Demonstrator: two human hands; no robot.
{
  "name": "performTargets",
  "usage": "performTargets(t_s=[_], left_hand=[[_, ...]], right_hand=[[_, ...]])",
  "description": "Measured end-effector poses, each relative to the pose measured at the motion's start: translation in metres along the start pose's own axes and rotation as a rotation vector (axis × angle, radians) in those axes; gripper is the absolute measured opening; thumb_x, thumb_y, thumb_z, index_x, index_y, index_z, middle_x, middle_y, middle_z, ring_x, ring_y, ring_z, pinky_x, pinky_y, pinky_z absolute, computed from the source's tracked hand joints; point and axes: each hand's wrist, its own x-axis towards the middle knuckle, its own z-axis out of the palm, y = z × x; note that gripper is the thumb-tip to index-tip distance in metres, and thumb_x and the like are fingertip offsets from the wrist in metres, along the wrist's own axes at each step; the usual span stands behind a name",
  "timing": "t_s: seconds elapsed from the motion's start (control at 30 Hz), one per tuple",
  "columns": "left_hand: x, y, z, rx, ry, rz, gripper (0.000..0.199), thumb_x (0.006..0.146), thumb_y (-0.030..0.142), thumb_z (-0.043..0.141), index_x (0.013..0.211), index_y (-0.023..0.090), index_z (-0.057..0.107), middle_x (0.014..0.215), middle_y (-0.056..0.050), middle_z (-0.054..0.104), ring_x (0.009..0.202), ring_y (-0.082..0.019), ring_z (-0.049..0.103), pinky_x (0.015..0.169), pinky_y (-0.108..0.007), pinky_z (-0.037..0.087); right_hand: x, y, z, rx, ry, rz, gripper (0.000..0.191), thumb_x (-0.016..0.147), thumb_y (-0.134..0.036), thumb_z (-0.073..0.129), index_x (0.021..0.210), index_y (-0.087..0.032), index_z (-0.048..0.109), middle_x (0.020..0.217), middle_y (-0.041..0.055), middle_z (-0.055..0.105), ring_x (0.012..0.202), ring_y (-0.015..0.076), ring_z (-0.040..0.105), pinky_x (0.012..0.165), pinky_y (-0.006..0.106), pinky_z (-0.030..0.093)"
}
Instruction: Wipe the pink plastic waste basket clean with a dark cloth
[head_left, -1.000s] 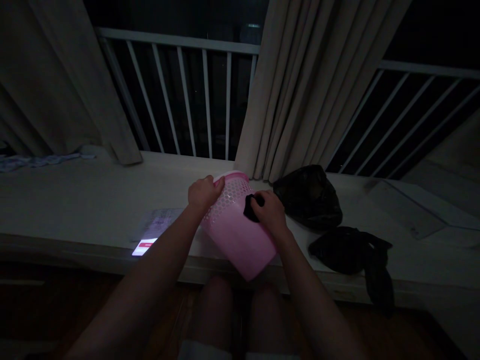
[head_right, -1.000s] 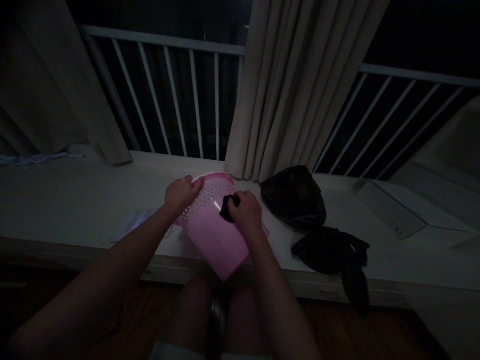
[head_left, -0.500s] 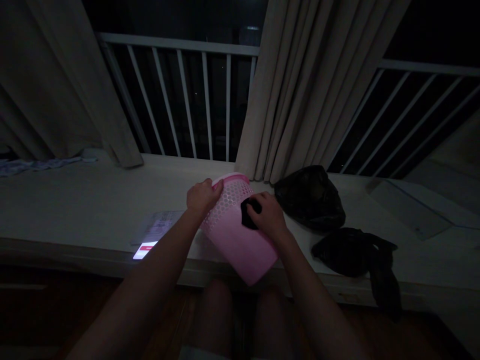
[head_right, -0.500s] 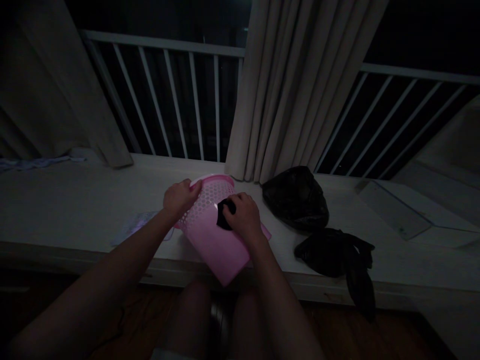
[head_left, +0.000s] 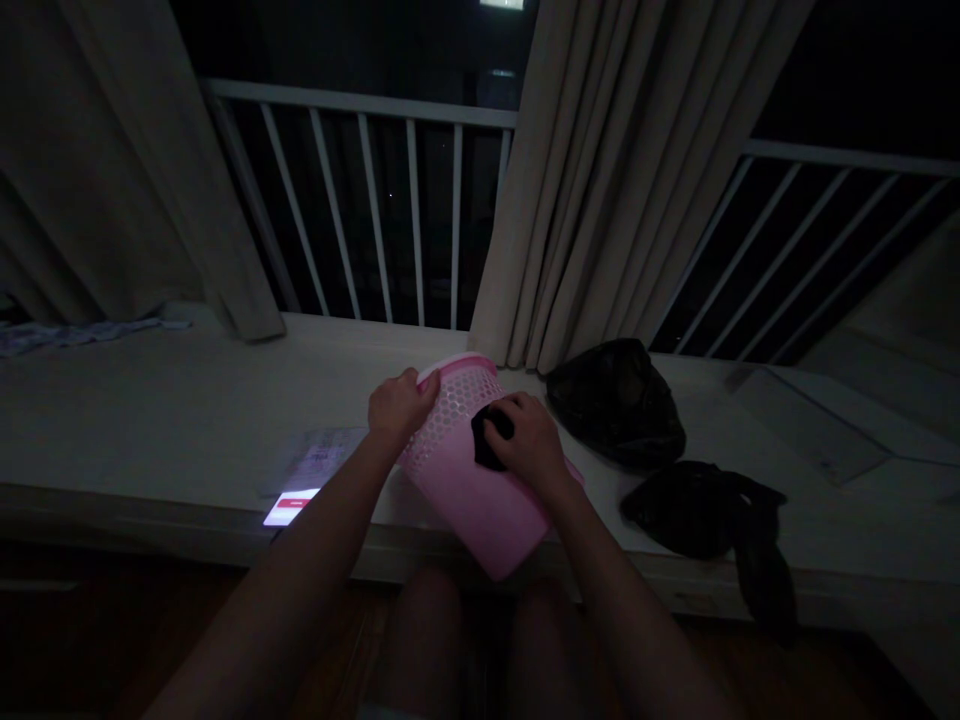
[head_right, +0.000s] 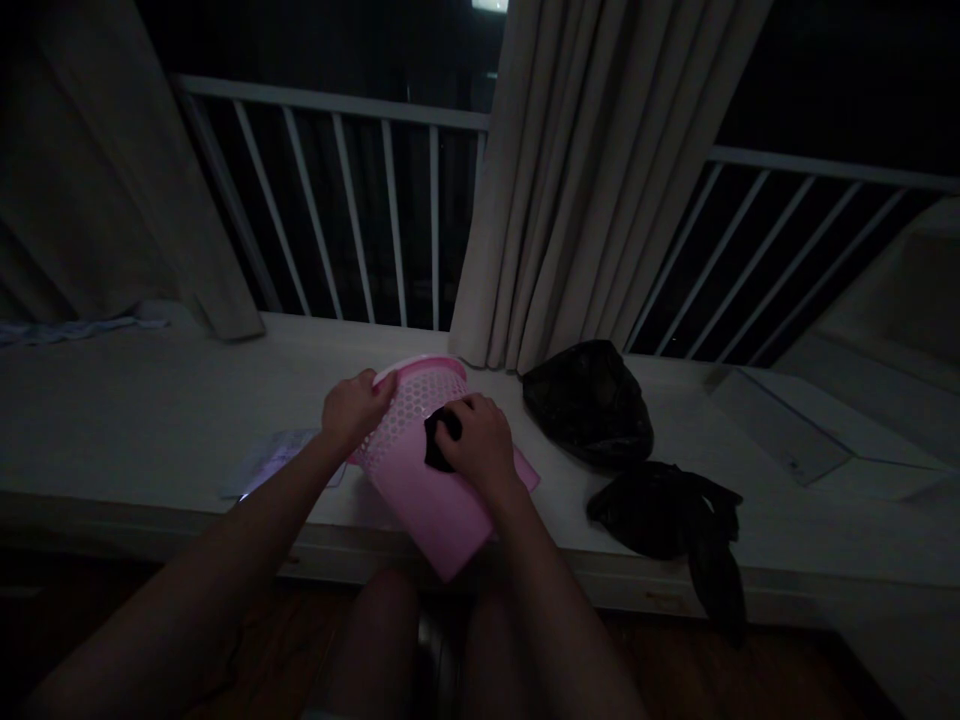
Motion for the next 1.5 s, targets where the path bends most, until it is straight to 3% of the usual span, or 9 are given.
performTargets(t_s=[0.1,0.23,0.53,0.7,0.87,1.03,1.2,1.33,1.5], left_hand=[[-0.001,-0.002,0.002,0.008,0.014,0.008,0.07,0.09,0.063,0.018,0.101,0.014,0.066,0.091,-0.017,0.072,0.085,-0.03,0.067,0.072,-0.036,0.048],[-0.002,-0.005,0.004,-0.009,0.002,0.017,0.069,0.091,0.062,0.017,0.101,0.015,0.066,0.091,-0.016,0.072,0.086,-0.029,0.067,0.072,-0.035,0.047],[0.019,-0.009,-0.016,-0.082,-0.214,0.16,0.077,0.087,0.069,0.015,0.093,0.016,0.071,0.096,-0.017,0.073,0.093,-0.028,0.067,0.076,-0.034,0.047],[0.032,0.009,-0.025,-0.078,-0.256,0.204,0.075,0.087,0.068,0.02,0.106,0.014,0.067,0.11,-0.019,0.069,0.102,-0.03,0.064,0.083,-0.037,0.046],[0.043,0.038,-0.019,-0.095,-0.28,0.141,0.071,0.085,0.067,0.027,0.113,0.013,0.065,0.116,-0.019,0.067,0.108,-0.032,0.062,0.085,-0.038,0.046],[0.044,0.053,-0.012,-0.042,-0.226,0.091,0.08,0.081,0.076,0.03,0.106,0.011,0.069,0.106,-0.022,0.07,0.101,-0.034,0.065,0.08,-0.038,0.049],[0.044,0.061,-0.007,0.002,-0.175,0.098,0.076,0.084,0.073,0.031,0.105,0.011,0.071,0.102,-0.022,0.071,0.099,-0.033,0.066,0.078,-0.038,0.049],[0.049,0.067,-0.002,0.005,-0.161,0.095,0.076,0.082,0.074,0.032,0.104,0.012,0.072,0.098,-0.022,0.071,0.098,-0.034,0.066,0.078,-0.039,0.05],[0.052,0.07,0.001,0.004,-0.14,0.109,0.077,0.083,0.073,0.031,0.105,0.012,0.072,0.099,-0.022,0.071,0.096,-0.034,0.066,0.077,-0.04,0.05]], right_hand=[[0.001,0.0,0.001,-0.03,0.015,0.062,0.021,0.086,-0.027,0.054,0.099,-0.017,0.066,0.098,0.0112,0.061,0.092,0.0252,0.055,0.083,0.038,0.044],[0.001,-0.002,0.001,-0.03,-0.026,0.016,0.021,0.083,-0.028,0.058,0.101,-0.02,0.066,0.102,0.0093,0.06,0.097,0.0248,0.053,0.086,0.037,0.042],[0.003,-0.001,0.001,-0.042,-0.046,0.002,0.022,0.085,-0.028,0.057,0.105,-0.02,0.063,0.105,0.0102,0.058,0.1,0.026,0.051,0.086,0.039,0.042],[0.002,-0.002,0.001,-0.047,-0.044,0.0,0.021,0.086,-0.028,0.057,0.105,-0.02,0.063,0.106,0.0104,0.057,0.1,0.0265,0.051,0.087,0.04,0.042],[0.003,0.002,0.0,-0.06,-0.044,0.022,0.02,0.086,-0.027,0.058,0.104,-0.02,0.063,0.106,0.0098,0.058,0.099,0.0256,0.053,0.087,0.038,0.043],[0.006,0.014,0.0,-0.069,-0.036,0.079,0.019,0.087,-0.032,0.058,0.102,-0.02,0.062,0.104,0.0088,0.059,0.096,0.0236,0.055,0.084,0.035,0.044],[0.017,0.024,-0.001,-0.112,-0.035,0.176,0.027,0.089,-0.046,0.054,0.095,-0.021,0.06,0.093,0.0091,0.059,0.088,0.025,0.057,0.075,0.035,0.043],[0.024,0.028,-0.001,-0.123,-0.041,0.197,0.023,0.087,-0.045,0.057,0.09,-0.022,0.059,0.089,0.0068,0.058,0.084,0.0232,0.057,0.07,0.032,0.042],[0.023,0.034,0.002,-0.082,-0.025,0.162,0.02,0.093,-0.037,0.047,0.093,-0.02,0.058,0.096,0.0084,0.059,0.091,0.023,0.056,0.079,0.033,0.042]])
